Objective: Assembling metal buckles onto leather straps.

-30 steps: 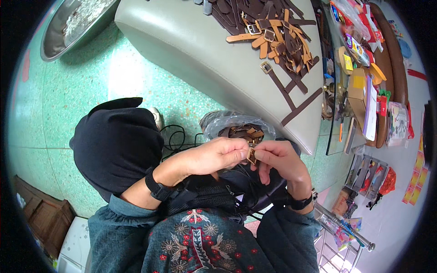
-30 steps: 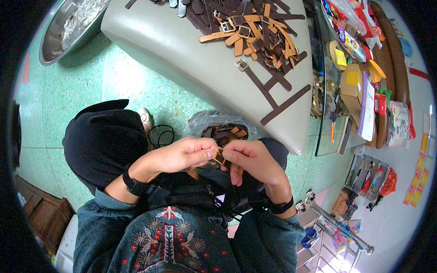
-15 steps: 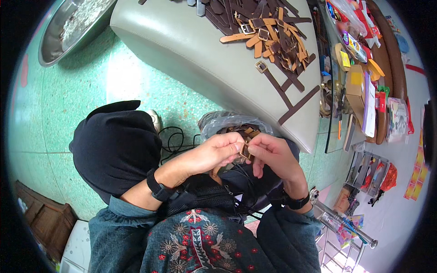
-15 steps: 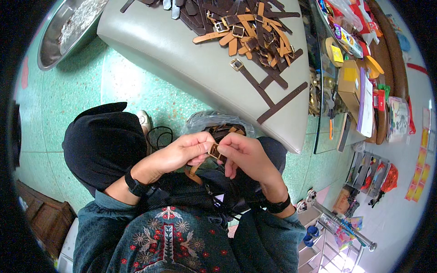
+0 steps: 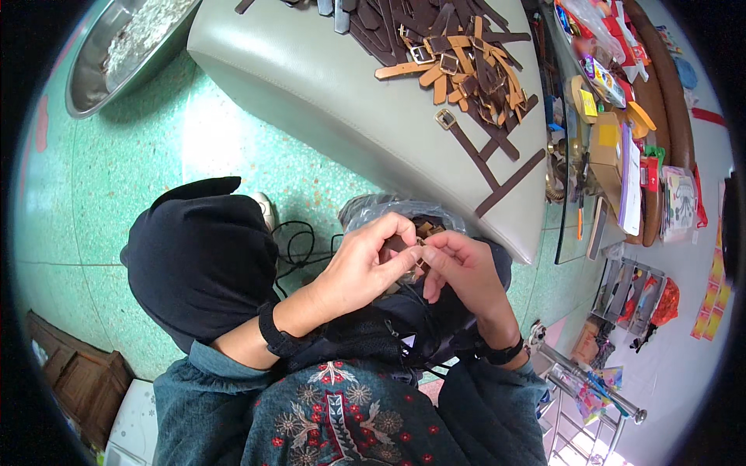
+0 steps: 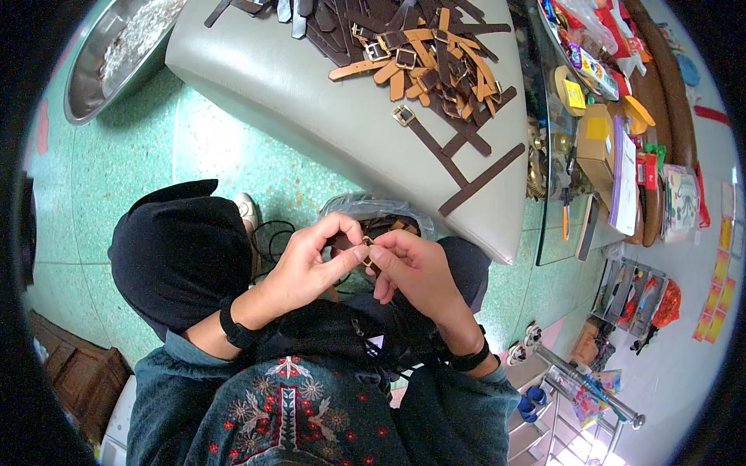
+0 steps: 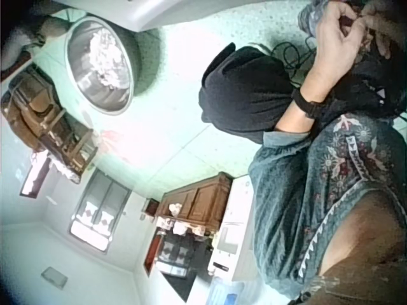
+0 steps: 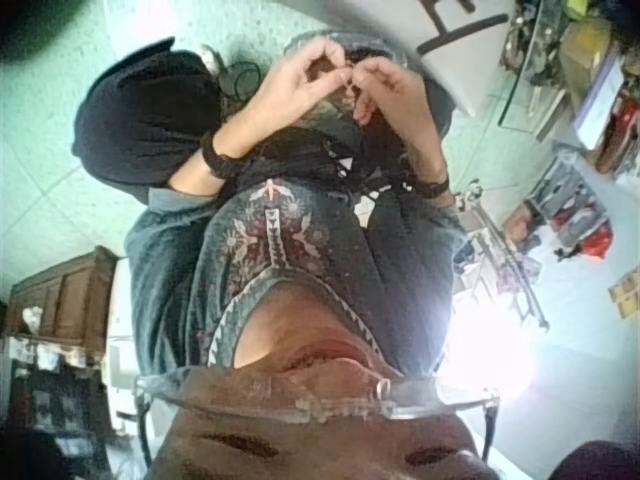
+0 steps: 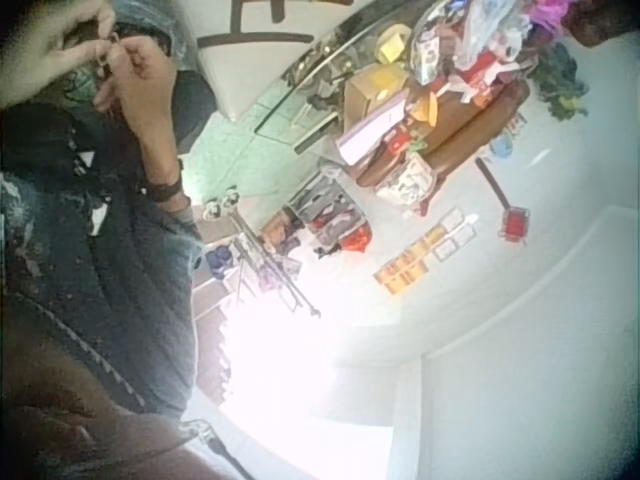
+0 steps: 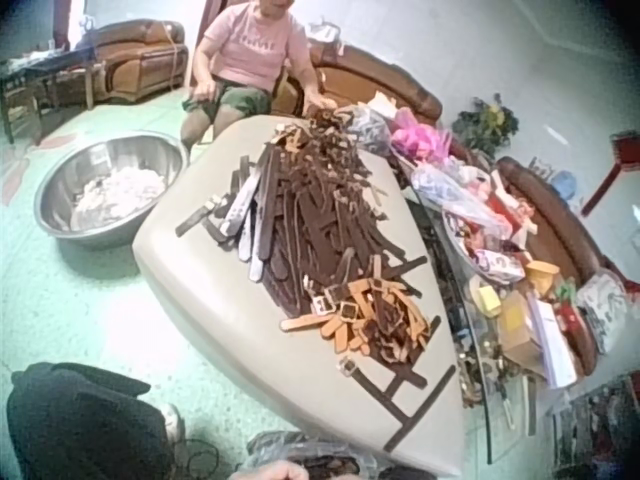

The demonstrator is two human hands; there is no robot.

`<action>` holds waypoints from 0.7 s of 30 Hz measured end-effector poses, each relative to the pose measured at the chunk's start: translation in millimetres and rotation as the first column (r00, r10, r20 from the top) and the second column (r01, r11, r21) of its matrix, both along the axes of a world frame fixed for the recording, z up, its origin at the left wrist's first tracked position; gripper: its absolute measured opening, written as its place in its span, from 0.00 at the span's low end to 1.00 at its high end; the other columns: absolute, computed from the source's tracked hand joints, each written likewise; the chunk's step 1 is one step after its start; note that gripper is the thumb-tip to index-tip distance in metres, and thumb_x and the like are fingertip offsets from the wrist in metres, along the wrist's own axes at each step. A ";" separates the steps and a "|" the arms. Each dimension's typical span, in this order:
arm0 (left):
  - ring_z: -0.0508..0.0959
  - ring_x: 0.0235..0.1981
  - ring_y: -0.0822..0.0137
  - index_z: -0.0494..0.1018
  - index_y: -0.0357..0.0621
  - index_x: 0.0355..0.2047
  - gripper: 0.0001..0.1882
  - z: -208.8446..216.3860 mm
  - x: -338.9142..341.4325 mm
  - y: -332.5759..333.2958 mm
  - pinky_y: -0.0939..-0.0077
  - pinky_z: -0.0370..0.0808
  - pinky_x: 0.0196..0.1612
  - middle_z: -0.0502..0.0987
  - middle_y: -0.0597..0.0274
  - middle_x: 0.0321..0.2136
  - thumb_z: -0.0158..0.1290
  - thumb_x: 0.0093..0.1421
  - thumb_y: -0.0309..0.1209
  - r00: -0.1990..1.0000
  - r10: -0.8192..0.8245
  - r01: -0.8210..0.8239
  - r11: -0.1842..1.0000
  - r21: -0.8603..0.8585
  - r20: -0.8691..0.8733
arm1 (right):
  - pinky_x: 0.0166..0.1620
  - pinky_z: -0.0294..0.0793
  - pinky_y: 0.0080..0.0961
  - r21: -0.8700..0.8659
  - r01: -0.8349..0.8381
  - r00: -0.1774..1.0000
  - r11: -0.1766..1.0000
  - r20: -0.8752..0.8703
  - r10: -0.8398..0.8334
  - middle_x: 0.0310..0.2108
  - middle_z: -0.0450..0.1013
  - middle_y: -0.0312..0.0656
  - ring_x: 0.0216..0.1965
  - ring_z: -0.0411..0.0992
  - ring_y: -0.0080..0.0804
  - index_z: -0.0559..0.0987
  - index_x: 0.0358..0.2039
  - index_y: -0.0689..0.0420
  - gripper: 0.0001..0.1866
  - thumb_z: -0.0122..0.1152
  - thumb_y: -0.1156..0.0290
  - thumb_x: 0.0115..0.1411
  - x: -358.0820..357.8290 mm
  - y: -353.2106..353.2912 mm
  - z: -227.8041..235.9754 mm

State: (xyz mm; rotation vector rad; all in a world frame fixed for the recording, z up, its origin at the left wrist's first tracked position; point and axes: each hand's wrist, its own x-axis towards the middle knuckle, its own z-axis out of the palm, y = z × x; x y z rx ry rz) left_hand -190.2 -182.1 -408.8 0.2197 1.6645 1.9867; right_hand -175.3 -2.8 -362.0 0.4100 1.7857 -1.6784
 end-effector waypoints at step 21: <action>0.78 0.28 0.69 0.66 0.38 0.31 0.06 -29.0 0.6 7.4 0.79 0.76 0.36 0.74 0.59 0.25 0.48 0.61 0.29 0.870 0.058 -0.247 0.911 0.331 0.489 | 0.16 0.68 0.13 0.250 -0.023 1.000 0.968 0.007 0.022 0.21 0.71 0.36 0.16 0.69 0.18 0.75 0.32 0.64 0.10 0.56 0.69 0.58 -1.3 -1.1 0.3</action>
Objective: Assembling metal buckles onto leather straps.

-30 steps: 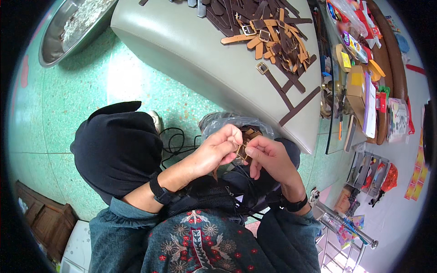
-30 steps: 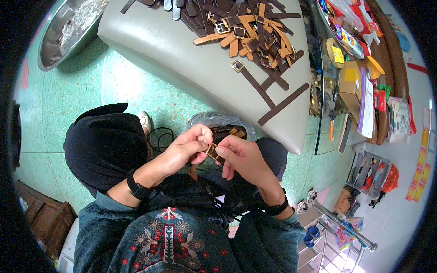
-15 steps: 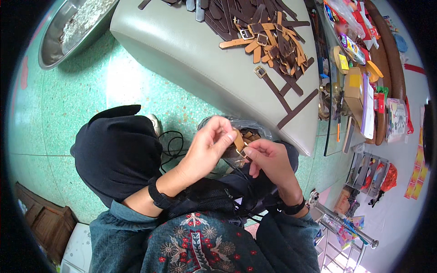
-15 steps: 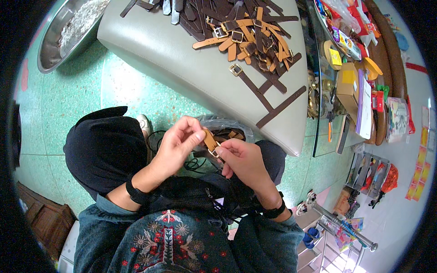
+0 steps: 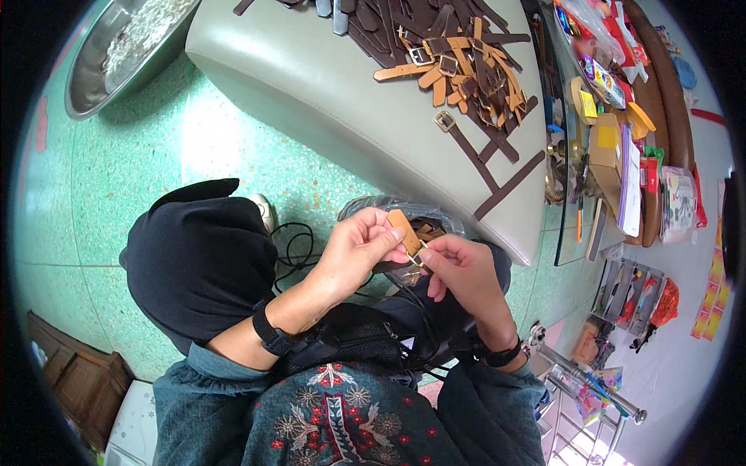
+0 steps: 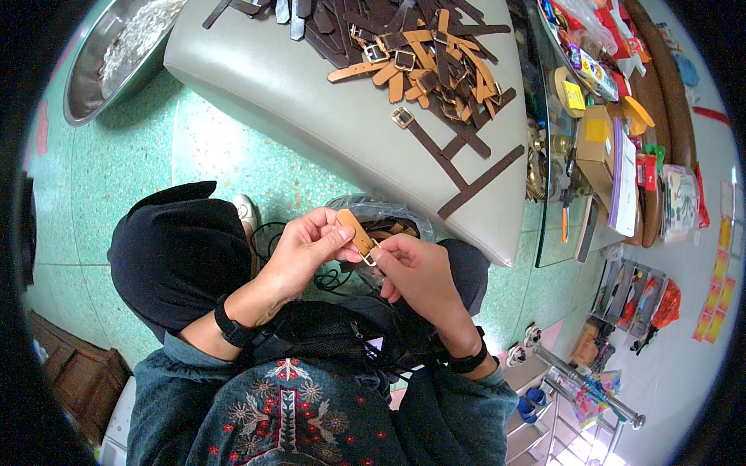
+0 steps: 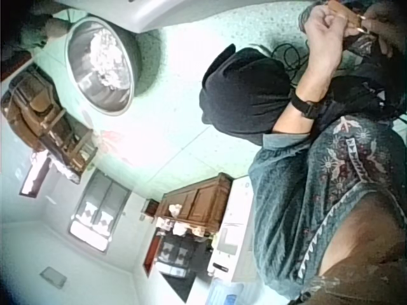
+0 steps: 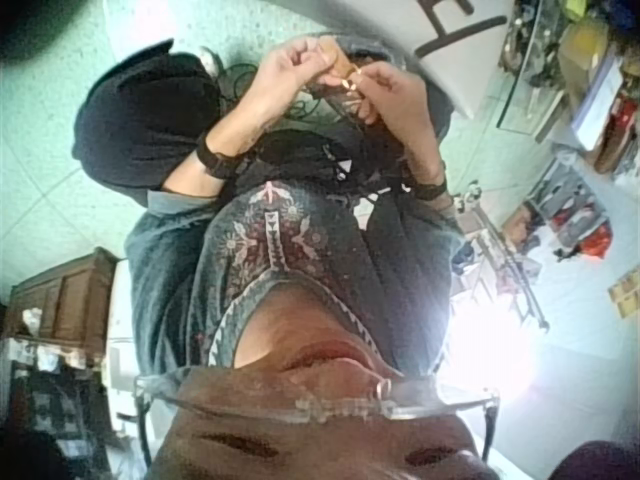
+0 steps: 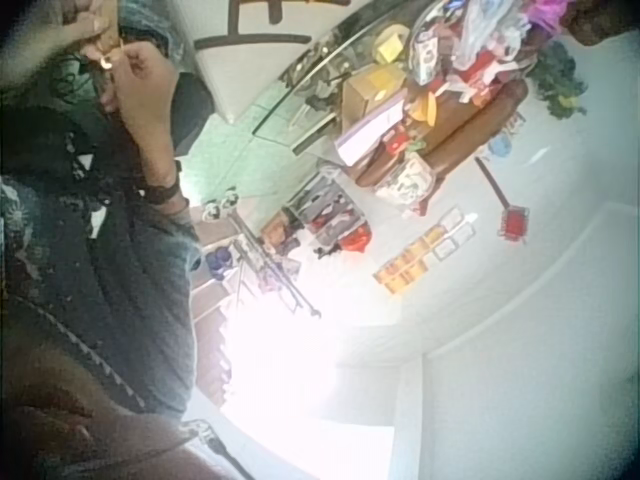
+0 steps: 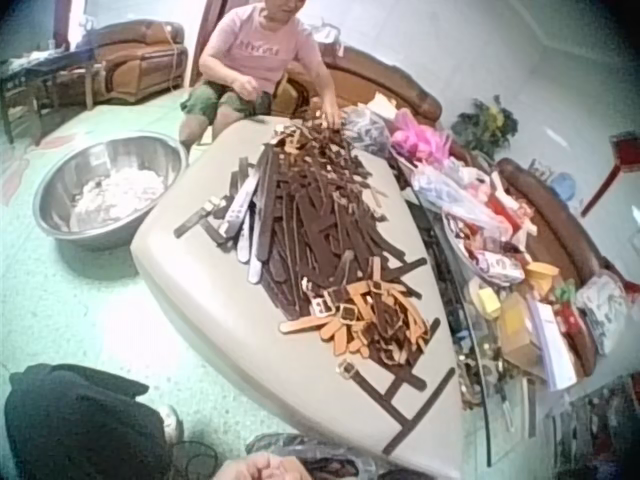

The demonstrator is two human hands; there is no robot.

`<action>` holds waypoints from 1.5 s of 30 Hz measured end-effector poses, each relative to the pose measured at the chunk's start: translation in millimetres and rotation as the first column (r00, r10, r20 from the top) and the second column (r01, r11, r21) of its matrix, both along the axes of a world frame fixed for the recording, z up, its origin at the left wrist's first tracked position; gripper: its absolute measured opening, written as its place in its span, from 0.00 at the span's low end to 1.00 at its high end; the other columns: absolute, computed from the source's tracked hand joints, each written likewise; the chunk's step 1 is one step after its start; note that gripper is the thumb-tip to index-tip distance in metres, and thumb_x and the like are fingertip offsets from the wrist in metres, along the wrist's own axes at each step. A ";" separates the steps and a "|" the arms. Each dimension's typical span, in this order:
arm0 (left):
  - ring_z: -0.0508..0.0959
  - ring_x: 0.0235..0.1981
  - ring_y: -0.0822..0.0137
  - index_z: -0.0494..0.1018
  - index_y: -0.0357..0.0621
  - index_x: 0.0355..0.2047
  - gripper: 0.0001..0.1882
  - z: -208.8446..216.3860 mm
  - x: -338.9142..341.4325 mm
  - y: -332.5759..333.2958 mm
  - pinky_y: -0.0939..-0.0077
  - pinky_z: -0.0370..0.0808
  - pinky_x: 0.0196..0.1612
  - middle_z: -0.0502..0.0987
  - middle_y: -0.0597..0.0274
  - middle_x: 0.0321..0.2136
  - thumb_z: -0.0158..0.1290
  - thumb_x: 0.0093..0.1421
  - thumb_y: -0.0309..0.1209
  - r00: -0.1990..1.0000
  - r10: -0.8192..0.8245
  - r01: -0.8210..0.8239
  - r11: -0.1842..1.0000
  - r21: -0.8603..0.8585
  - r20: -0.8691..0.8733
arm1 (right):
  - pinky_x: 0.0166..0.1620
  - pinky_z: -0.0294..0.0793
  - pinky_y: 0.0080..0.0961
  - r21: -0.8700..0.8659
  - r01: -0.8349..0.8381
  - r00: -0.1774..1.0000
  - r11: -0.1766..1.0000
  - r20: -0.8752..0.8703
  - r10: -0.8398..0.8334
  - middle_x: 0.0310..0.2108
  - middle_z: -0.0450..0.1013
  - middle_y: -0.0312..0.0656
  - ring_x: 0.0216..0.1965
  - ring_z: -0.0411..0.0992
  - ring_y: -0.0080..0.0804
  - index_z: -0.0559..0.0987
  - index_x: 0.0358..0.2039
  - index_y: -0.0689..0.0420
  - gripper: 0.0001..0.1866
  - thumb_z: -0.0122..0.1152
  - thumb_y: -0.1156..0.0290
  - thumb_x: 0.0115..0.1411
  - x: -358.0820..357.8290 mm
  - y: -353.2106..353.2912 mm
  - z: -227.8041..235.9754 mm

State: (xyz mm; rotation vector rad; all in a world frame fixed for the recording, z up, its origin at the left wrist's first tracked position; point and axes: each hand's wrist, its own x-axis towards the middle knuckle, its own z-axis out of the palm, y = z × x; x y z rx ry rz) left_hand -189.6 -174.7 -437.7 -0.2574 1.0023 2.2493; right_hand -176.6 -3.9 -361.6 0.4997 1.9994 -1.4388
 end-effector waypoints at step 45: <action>0.68 0.29 0.83 0.69 0.39 0.45 0.17 23.1 1.7 -2.0 0.91 0.67 0.33 0.68 0.73 0.29 0.49 0.54 0.16 0.957 -0.087 0.011 0.964 -0.267 -0.277 | 0.23 0.72 0.18 -0.308 0.131 0.977 0.942 -0.123 -0.176 0.25 0.72 0.41 0.22 0.72 0.24 0.72 0.37 0.63 0.09 0.50 0.70 0.62 -2.0 -23.6 5.7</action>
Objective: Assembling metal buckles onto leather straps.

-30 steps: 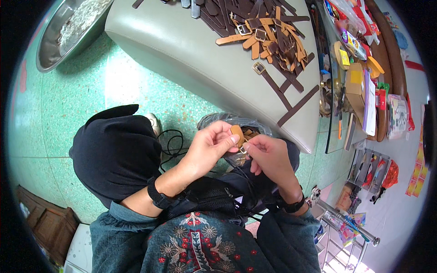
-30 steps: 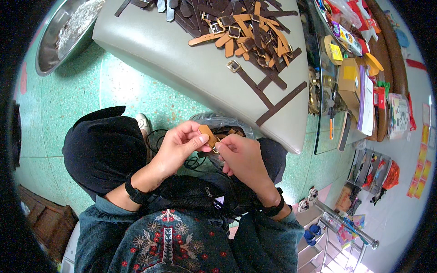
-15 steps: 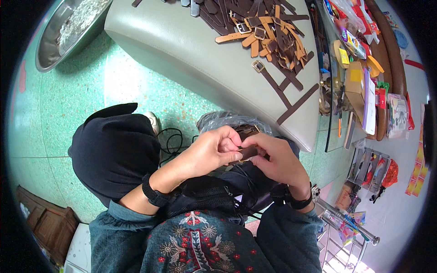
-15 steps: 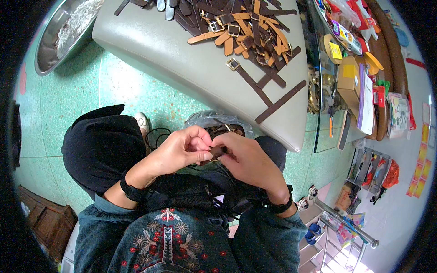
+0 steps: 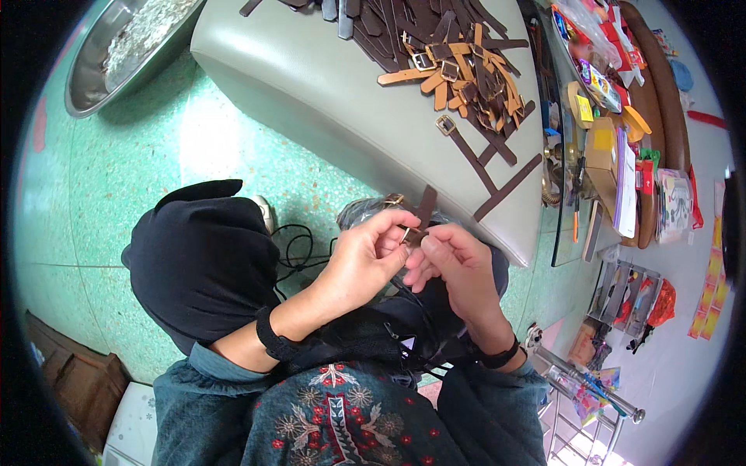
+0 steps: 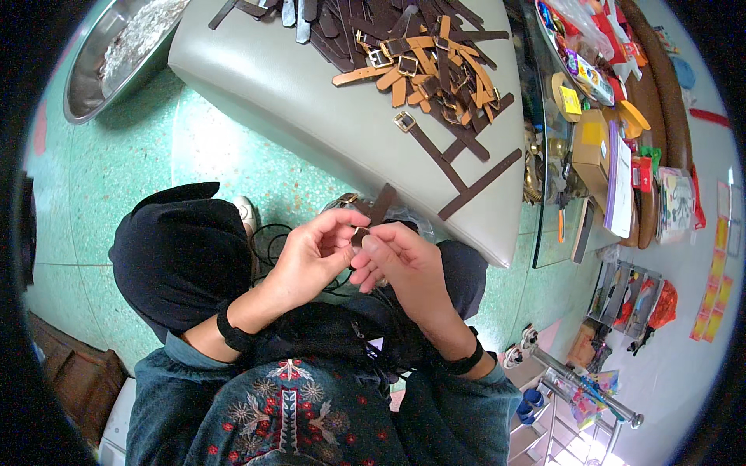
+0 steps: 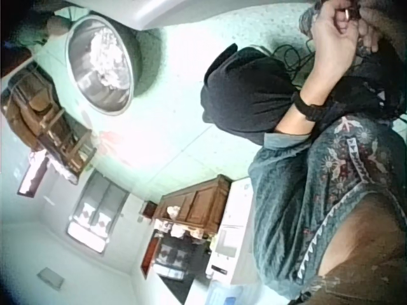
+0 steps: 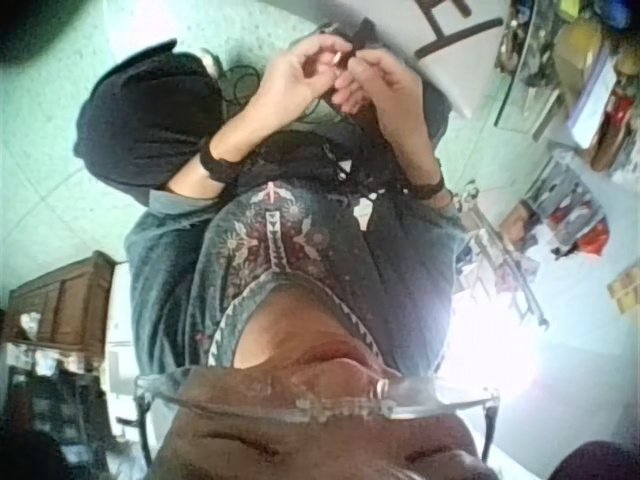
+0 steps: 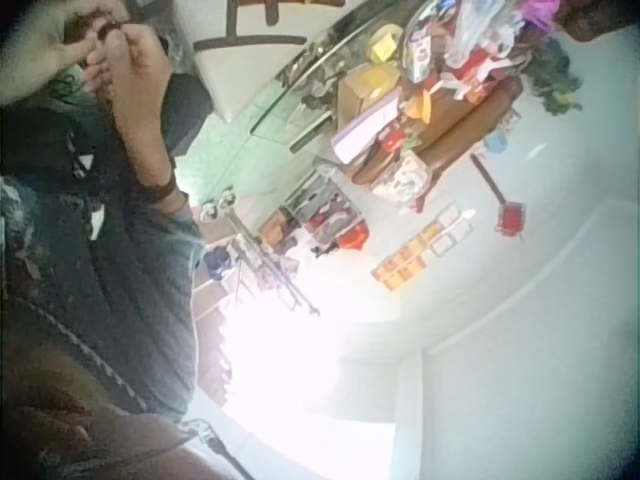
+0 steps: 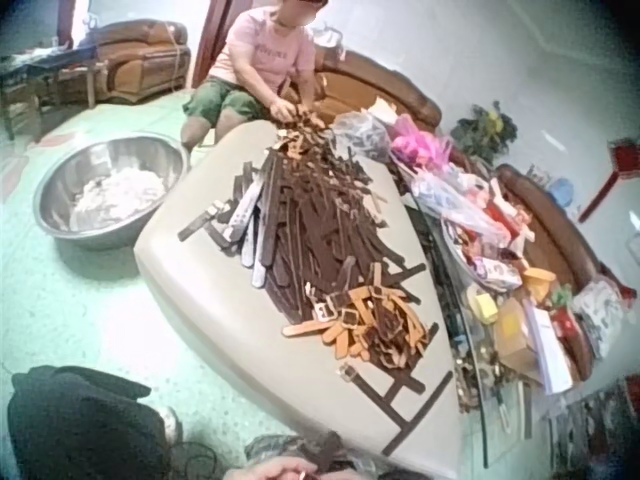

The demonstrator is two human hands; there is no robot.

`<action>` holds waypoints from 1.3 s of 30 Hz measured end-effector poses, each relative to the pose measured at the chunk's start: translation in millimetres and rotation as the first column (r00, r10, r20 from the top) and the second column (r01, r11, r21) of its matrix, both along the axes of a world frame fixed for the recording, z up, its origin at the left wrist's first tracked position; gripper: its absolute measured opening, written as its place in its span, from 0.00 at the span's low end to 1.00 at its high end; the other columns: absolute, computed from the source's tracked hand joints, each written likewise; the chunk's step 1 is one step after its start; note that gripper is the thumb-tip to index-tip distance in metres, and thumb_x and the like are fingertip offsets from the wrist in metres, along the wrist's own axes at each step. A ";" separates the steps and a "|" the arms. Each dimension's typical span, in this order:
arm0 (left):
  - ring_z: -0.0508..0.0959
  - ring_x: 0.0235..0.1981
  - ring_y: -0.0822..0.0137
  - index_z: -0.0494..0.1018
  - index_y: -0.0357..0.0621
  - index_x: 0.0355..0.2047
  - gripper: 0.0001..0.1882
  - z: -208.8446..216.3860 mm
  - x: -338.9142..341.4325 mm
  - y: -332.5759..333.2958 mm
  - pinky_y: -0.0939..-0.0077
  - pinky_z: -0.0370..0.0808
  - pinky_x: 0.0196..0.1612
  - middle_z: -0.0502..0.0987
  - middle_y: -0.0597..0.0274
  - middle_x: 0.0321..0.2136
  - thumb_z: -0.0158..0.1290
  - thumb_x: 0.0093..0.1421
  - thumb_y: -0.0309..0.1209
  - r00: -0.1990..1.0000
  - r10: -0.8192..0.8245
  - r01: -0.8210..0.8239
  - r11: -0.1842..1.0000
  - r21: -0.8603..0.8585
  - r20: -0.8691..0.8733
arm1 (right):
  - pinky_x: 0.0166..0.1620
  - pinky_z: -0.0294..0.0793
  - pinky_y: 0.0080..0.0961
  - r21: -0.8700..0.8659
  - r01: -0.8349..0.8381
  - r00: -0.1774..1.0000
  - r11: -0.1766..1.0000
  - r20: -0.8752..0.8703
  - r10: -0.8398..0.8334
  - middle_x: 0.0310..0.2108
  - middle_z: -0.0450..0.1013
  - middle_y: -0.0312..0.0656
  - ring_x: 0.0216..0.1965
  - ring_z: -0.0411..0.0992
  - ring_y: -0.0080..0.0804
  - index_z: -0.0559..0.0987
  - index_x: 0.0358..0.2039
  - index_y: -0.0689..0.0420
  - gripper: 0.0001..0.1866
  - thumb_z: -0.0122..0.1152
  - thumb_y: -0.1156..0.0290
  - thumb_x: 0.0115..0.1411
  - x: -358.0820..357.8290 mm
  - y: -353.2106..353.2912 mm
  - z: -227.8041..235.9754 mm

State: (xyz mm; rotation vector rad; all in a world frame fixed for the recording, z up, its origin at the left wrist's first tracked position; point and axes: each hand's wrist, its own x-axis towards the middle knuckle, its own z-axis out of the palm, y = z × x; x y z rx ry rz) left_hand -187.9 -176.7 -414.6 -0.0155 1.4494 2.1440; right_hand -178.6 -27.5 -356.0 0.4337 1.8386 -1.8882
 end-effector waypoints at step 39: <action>0.72 0.27 0.77 0.66 0.37 0.33 0.08 -2.8 3.4 -0.6 0.81 0.70 0.29 0.71 0.64 0.25 0.53 0.52 0.20 0.976 0.051 -0.076 0.991 -0.110 -0.214 | 0.20 0.69 0.16 0.621 -0.038 0.921 0.783 -0.282 0.268 0.24 0.68 0.39 0.20 0.68 0.18 0.67 0.41 0.63 0.15 0.58 0.73 0.55 -6.5 7.1 -1.4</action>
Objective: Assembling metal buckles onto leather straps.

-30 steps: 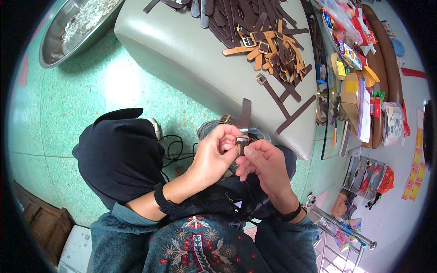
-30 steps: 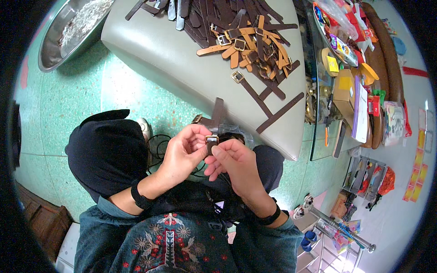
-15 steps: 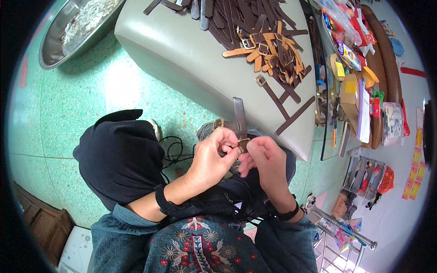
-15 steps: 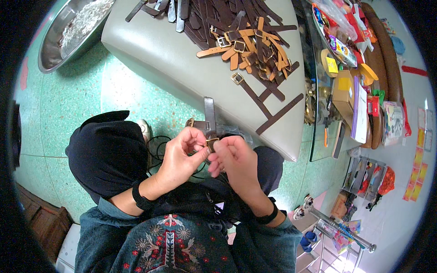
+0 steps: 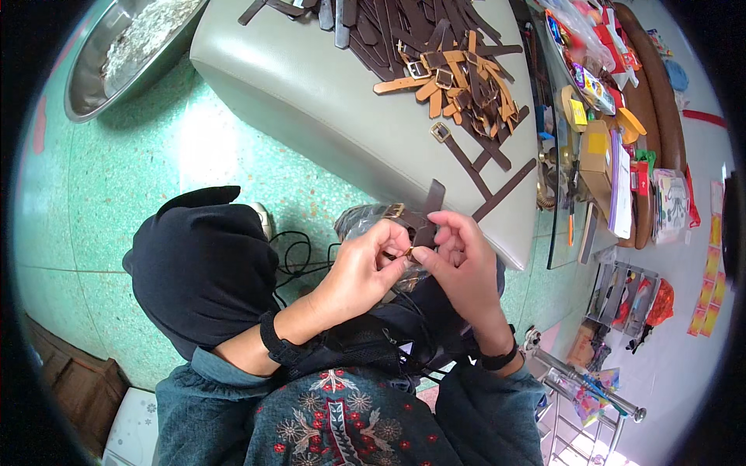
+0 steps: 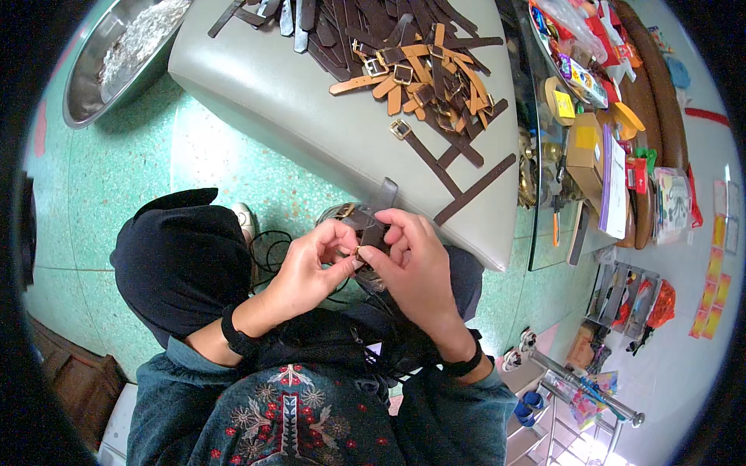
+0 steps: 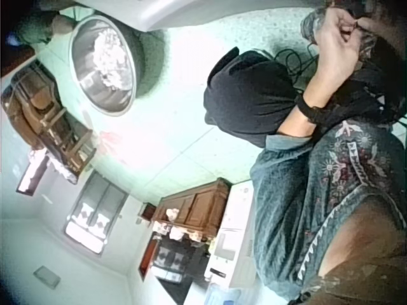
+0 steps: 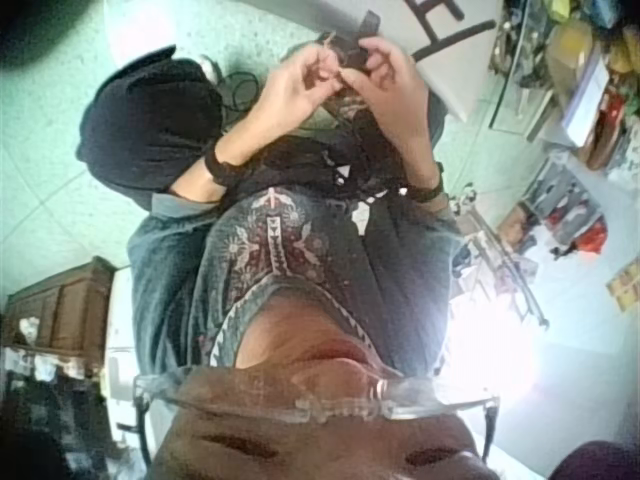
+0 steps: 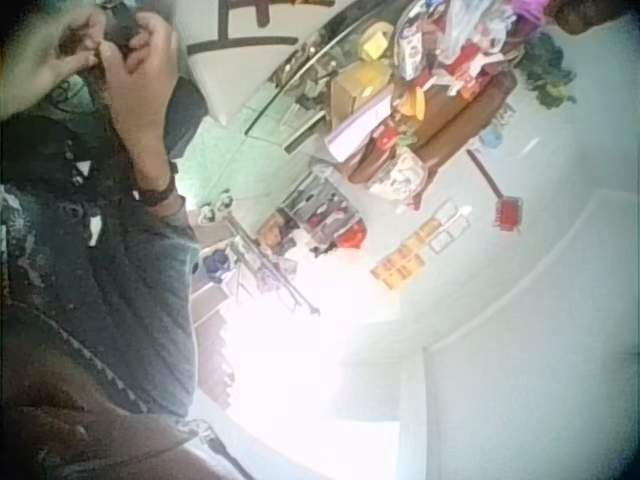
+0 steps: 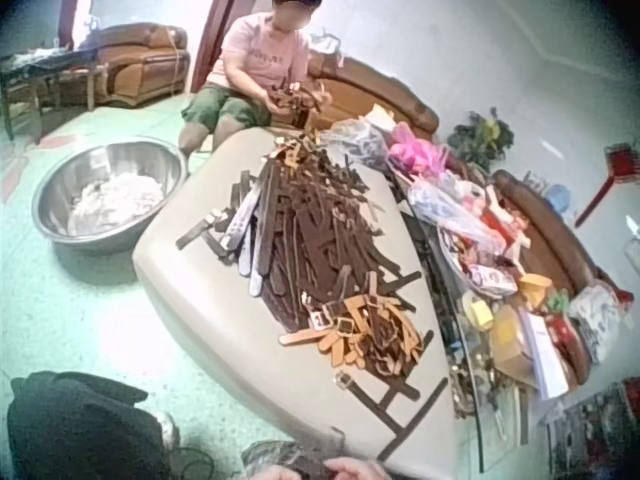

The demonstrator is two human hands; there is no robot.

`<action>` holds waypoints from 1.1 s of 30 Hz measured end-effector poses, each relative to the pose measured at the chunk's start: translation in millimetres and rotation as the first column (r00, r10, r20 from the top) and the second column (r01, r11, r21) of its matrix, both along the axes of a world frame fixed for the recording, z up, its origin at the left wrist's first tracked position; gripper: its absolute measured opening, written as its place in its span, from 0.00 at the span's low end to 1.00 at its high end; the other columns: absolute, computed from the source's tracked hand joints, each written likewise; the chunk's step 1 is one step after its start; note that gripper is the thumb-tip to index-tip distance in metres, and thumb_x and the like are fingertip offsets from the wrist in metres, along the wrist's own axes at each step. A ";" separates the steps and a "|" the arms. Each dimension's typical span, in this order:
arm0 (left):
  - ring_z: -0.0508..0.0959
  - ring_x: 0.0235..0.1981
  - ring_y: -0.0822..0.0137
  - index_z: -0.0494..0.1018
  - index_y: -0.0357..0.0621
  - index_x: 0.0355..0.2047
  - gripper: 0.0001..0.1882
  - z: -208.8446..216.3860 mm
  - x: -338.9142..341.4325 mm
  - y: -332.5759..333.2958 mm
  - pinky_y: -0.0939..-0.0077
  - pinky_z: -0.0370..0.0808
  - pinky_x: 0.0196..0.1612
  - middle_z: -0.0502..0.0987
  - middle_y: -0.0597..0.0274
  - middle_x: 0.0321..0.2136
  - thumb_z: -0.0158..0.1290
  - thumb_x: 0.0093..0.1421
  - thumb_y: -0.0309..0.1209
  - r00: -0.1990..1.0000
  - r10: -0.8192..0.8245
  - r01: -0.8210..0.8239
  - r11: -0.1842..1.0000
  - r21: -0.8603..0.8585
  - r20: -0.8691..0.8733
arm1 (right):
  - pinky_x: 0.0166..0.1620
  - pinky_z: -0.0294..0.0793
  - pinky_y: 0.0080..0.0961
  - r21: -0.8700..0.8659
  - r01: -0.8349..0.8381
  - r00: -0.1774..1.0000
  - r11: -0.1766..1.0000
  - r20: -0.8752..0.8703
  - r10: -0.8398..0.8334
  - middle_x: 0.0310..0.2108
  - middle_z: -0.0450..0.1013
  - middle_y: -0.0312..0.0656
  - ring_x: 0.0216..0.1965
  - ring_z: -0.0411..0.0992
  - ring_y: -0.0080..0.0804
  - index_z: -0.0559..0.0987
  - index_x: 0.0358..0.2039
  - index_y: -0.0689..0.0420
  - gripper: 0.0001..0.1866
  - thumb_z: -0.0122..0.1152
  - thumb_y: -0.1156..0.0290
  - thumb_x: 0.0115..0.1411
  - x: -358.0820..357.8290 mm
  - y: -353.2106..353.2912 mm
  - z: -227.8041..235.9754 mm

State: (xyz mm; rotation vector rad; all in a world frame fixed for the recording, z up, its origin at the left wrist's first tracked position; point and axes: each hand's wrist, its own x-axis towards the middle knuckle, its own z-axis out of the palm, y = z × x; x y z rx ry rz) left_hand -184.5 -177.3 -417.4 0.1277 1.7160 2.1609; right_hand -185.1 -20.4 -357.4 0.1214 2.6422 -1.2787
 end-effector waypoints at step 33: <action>0.70 0.25 0.82 0.66 0.42 0.31 0.07 -8.7 -1.1 3.3 0.88 0.70 0.28 0.70 0.71 0.25 0.54 0.56 0.24 0.953 -0.244 0.221 0.966 0.135 0.182 | 0.18 0.66 0.15 -0.575 0.548 0.809 0.607 0.550 -0.209 0.26 0.70 0.41 0.17 0.68 0.22 0.71 0.40 0.62 0.13 0.56 0.69 0.57 13.4 10.5 -8.9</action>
